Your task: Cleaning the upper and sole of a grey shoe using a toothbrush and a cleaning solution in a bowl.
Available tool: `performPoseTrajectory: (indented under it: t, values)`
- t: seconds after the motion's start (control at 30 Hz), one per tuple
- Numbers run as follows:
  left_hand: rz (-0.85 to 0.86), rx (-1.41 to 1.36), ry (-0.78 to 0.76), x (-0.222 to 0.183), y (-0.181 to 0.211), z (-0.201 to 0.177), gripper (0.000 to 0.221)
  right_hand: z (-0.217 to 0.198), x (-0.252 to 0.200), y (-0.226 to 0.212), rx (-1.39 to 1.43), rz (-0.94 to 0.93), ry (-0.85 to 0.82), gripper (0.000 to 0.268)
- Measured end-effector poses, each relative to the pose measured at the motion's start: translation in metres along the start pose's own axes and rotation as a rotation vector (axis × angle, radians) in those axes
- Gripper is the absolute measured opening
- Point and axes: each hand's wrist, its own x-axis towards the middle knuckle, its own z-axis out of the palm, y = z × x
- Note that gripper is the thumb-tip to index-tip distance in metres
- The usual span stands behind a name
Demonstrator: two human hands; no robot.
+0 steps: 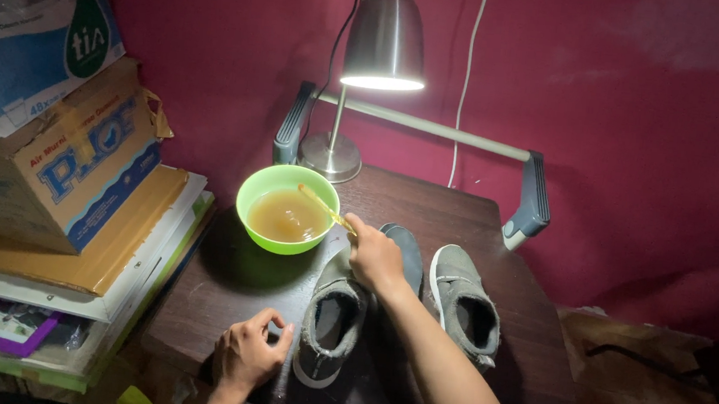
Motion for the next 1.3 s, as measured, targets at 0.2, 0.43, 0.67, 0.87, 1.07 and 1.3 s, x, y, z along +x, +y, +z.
performPoseTrajectory:
  t: [0.2,0.43,0.67,0.87,1.07,1.3]
  values:
    - [-0.040,0.011,-0.051,0.001,0.003,-0.002,0.024,0.000,-0.002,0.002,-0.034,-0.038,-0.047,0.069]
    - [-0.091,0.049,-0.066,0.000,0.007,-0.006,0.022,0.002,-0.001,0.006,-0.020,0.004,-0.105,0.071]
    - [-0.061,0.040,-0.037,-0.002,0.007,-0.004,0.022,0.000,0.001,0.008,-0.056,-0.076,-0.078,0.068]
    - [-0.066,0.054,-0.020,0.001,0.005,0.001,0.020,0.013,0.012,0.022,-0.122,-0.121,-0.047,0.069]
    - [-0.056,0.060,-0.019,0.001,0.002,0.003,0.021,0.009,0.004,0.015,-0.094,-0.132,-0.067,0.063]
    - [-0.043,0.069,-0.045,0.001,0.001,0.002,0.023,0.006,0.006,0.011,-0.052,-0.144,-0.097,0.039]
